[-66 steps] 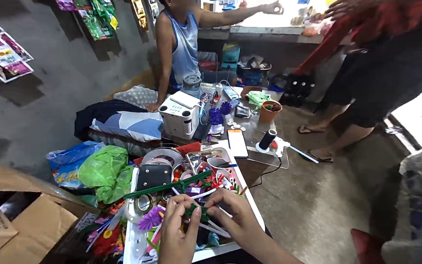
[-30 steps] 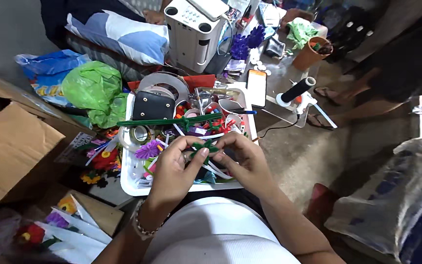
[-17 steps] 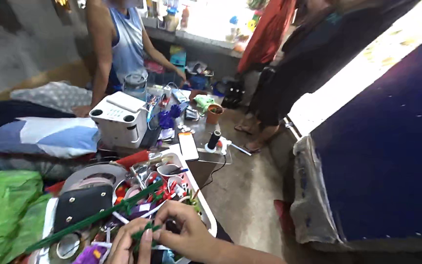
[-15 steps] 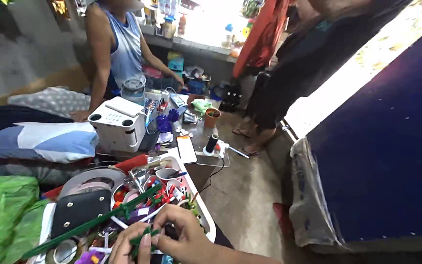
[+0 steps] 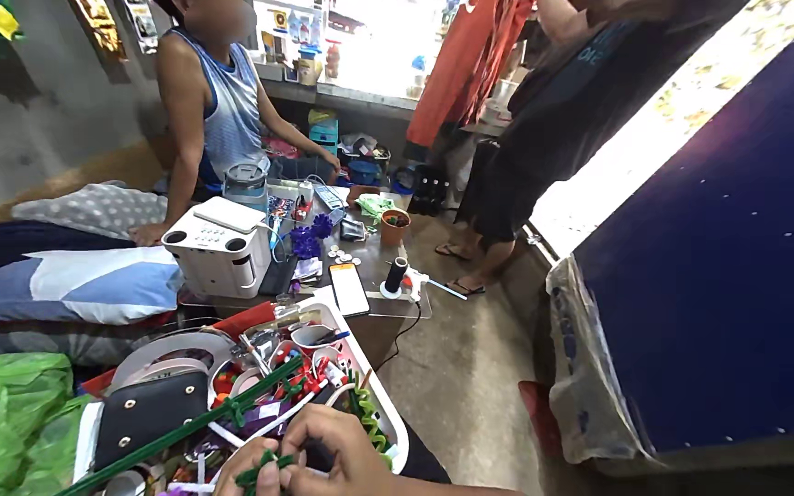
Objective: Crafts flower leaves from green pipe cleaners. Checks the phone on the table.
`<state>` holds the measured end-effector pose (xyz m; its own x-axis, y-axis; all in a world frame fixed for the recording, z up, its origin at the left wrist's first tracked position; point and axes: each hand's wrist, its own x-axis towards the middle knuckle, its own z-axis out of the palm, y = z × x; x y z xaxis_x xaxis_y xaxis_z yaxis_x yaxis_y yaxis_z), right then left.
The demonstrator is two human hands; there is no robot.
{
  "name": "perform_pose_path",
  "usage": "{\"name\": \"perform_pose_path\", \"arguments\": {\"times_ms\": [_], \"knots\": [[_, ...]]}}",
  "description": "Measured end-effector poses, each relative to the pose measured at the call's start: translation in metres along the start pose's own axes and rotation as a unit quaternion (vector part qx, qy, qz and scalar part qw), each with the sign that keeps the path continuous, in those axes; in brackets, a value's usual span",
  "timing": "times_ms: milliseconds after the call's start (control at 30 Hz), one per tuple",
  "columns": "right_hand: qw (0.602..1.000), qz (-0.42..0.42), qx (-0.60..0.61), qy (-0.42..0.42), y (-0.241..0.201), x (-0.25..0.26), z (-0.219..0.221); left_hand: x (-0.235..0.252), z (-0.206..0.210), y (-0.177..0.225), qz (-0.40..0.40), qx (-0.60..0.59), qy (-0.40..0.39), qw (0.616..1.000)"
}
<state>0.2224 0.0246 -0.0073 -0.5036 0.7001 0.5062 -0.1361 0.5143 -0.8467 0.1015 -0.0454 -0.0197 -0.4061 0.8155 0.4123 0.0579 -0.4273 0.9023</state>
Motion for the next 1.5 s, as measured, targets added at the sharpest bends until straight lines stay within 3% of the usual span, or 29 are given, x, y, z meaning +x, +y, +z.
{"name": "perform_pose_path", "arguments": {"times_ms": [300, 667, 1067, 1267, 1500], "knots": [[1.0, -0.021, -0.009, 0.011, 0.0, -0.001, -0.004, 0.003, -0.001, 0.004, -0.038, -0.004, -0.004, 0.999], [0.962, -0.226, -0.156, 0.006, 0.005, 0.007, -0.024, 0.009, -0.013, 0.019, -0.109, 0.001, -0.061, 0.992], [0.953, -0.218, -0.194, 0.082, 0.011, 0.003, -0.006, 0.0, -0.002, 0.014, -0.115, 0.001, -0.021, 0.993], [0.968, -0.186, -0.142, 0.086, 0.014, 0.001, -0.003, 0.0, 0.001, 0.017, -0.055, 0.026, 0.019, 0.998], [0.949, -0.19, -0.218, 0.126, 0.024, 0.0, 0.005, -0.006, 0.019, 0.004, -0.048, 0.02, 0.07, 0.996]]}}
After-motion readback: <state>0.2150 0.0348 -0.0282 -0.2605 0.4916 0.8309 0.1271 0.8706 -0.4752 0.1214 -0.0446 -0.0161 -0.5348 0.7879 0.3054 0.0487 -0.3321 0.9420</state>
